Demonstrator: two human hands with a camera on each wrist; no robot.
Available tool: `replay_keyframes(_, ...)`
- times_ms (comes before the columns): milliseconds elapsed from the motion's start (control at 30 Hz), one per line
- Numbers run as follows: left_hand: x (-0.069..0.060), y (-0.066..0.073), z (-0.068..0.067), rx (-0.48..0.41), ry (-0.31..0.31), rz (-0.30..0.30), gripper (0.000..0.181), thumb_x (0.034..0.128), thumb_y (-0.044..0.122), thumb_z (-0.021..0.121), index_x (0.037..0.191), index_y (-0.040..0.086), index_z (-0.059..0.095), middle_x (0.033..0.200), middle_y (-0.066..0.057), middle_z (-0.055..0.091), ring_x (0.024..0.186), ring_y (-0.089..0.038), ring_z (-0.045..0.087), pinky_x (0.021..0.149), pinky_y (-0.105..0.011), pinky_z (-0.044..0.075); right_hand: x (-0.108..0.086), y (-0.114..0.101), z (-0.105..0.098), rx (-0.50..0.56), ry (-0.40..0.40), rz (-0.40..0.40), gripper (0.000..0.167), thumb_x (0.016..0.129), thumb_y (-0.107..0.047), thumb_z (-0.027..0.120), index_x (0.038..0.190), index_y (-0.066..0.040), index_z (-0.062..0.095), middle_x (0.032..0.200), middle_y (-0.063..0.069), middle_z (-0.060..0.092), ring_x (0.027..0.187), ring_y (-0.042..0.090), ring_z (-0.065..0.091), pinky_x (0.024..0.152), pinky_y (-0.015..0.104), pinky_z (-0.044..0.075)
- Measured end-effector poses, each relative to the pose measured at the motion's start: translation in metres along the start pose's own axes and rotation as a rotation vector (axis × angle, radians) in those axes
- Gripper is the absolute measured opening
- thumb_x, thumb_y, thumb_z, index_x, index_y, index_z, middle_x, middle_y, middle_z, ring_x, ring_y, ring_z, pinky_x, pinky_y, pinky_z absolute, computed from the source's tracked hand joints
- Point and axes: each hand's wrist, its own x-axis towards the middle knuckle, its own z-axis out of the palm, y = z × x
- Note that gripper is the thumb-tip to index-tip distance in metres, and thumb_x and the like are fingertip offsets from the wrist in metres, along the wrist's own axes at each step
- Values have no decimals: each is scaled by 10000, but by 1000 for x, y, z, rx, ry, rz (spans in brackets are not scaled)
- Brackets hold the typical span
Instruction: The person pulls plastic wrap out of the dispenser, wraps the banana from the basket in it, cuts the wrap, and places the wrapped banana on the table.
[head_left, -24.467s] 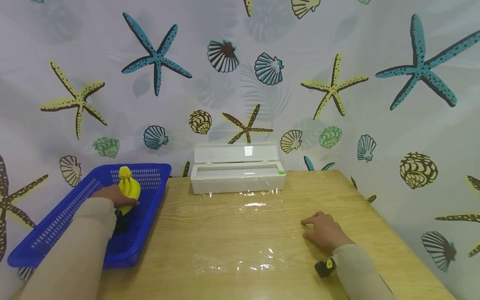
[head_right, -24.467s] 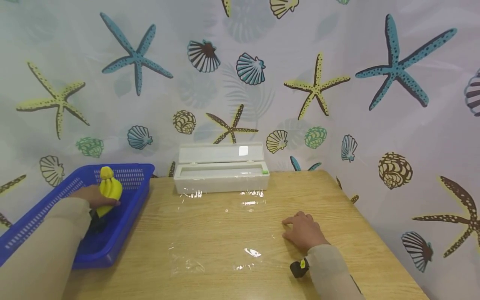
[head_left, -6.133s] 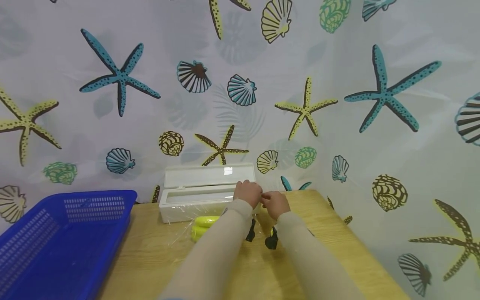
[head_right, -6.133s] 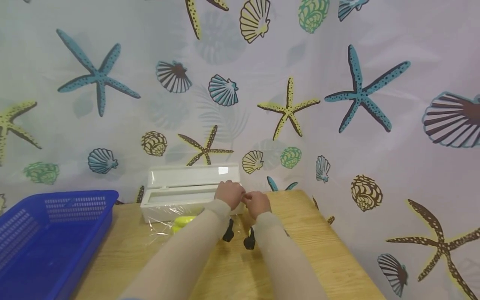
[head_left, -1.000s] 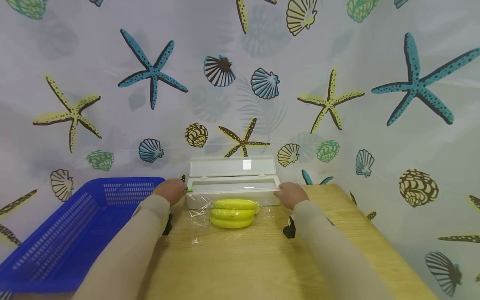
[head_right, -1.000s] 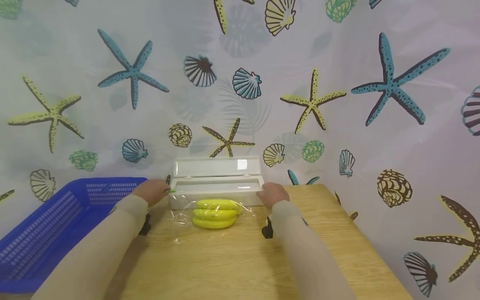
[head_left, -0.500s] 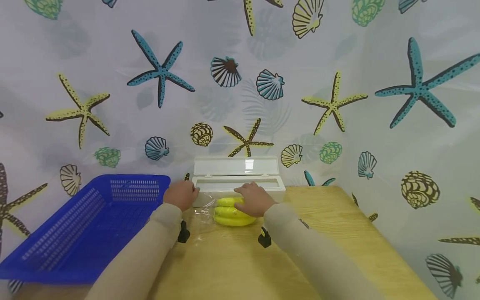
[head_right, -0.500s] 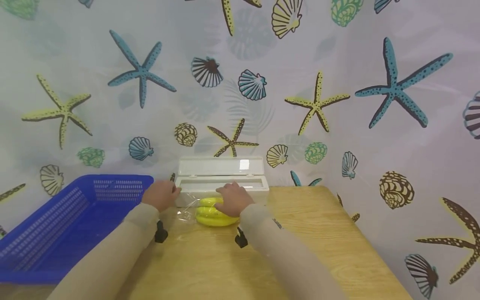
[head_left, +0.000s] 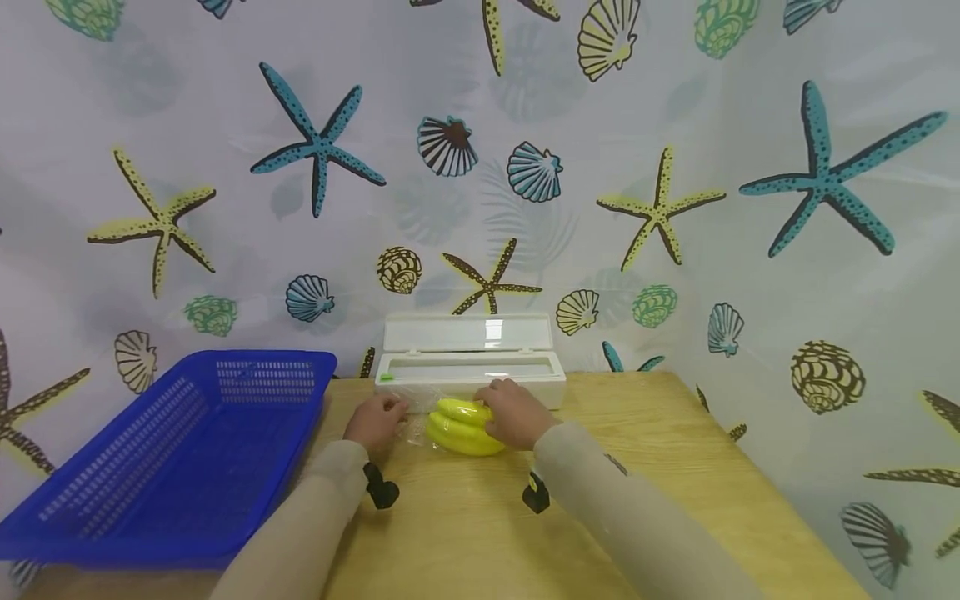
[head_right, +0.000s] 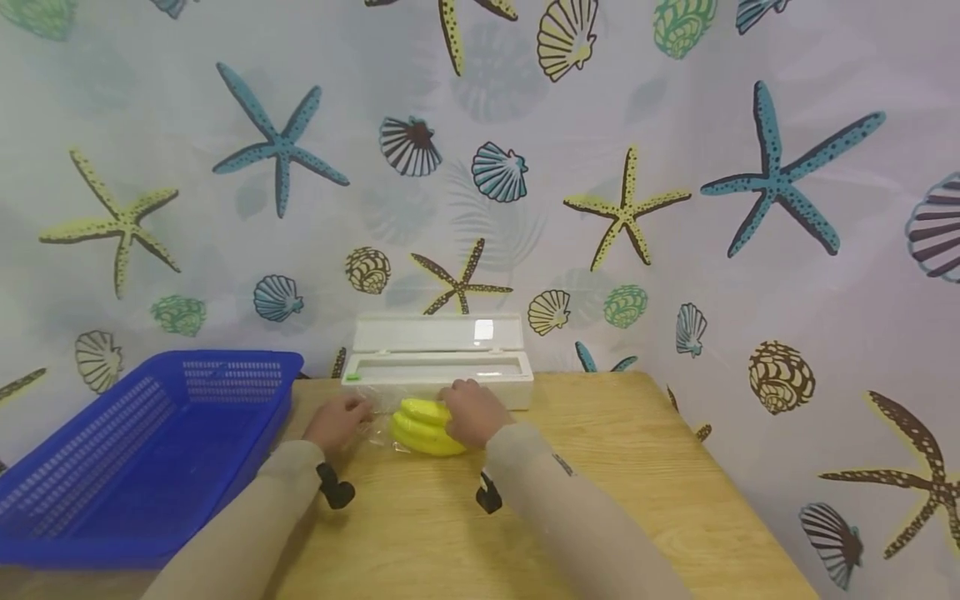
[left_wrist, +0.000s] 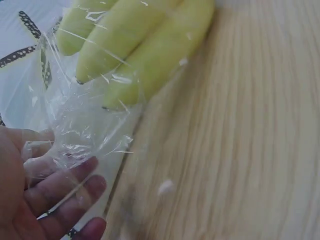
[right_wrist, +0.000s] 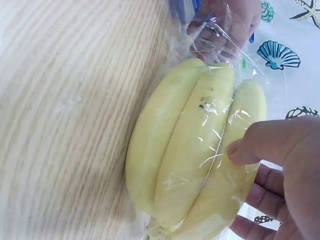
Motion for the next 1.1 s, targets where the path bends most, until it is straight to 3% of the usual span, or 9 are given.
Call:
replay_keyframes(100, -6, 2, 4, -110, 45, 24, 286, 1018, 292, 574, 1130, 65, 705, 1014, -77, 759, 939, -182, 703, 924, -418, 530, -8, -2, 3, -9, 5, -9, 454, 854, -153, 760, 1290, -87, 651, 1156, 68, 615, 1040, 205, 540, 946, 365, 495)
replay_keyframes(200, -16, 7, 4, -163, 49, 52, 244, 1004, 266, 605, 1055, 59, 723, 954, -60, 763, 871, -143, 706, 883, -381, 550, -18, -3, 7, -17, 40, -22, 396, 832, -128, 769, 1217, -94, 686, 1070, 35, 592, 961, 181, 479, 886, 354, 454)
replay_keyframes(467, -60, 29, 1, -255, -29, 178, 215, 981, 265, 651, 1079, 80, 702, 999, -72, 730, 856, -128, 692, 833, -323, 599, -51, 2, 24, -76, 236, -124, 290, 827, -53, 756, 1090, -165, 710, 1038, -6, 601, 990, 176, 476, 896, 353, 440)
replay_keyframes(567, -78, 38, -2, -266, -88, 233, 208, 968, 248, 670, 1077, 73, 699, 1006, -122, 730, 852, -159, 695, 806, -324, 605, -57, 8, 32, -69, 262, -132, 303, 830, -34, 758, 1087, -191, 719, 1045, -10, 585, 965, 159, 469, 883, 328, 452)
replay_keyframes(767, -103, 52, -5, -255, -205, 377, 214, 970, 236, 666, 1038, 36, 699, 960, -192, 713, 841, -288, 686, 738, -337, 613, -64, 15, 39, -4, 254, -153, 294, 870, -19, 730, 1114, -180, 697, 985, -14, 532, 870, 116, 447, 804, 271, 463)
replay_keyframes(967, -122, 59, -4, -211, -253, 410, 181, 965, 225, 674, 1033, 60, 704, 920, -102, 717, 776, -165, 661, 730, -359, 614, -66, 16, 44, 56, 194, -169, 288, 899, -45, 710, 1148, -182, 661, 1001, -24, 523, 902, 110, 471, 826, 278, 487)
replay_keyframes(1100, -128, 63, -5, -184, -326, 448, 252, 967, 291, 670, 1094, 79, 716, 993, -55, 743, 824, -90, 669, 733, -274, 596, -65, 15, 51, 56, 134, -150, 276, 937, -86, 668, 1188, -200, 656, 1058, -38, 530, 947, 89, 496, 873, 274, 518)
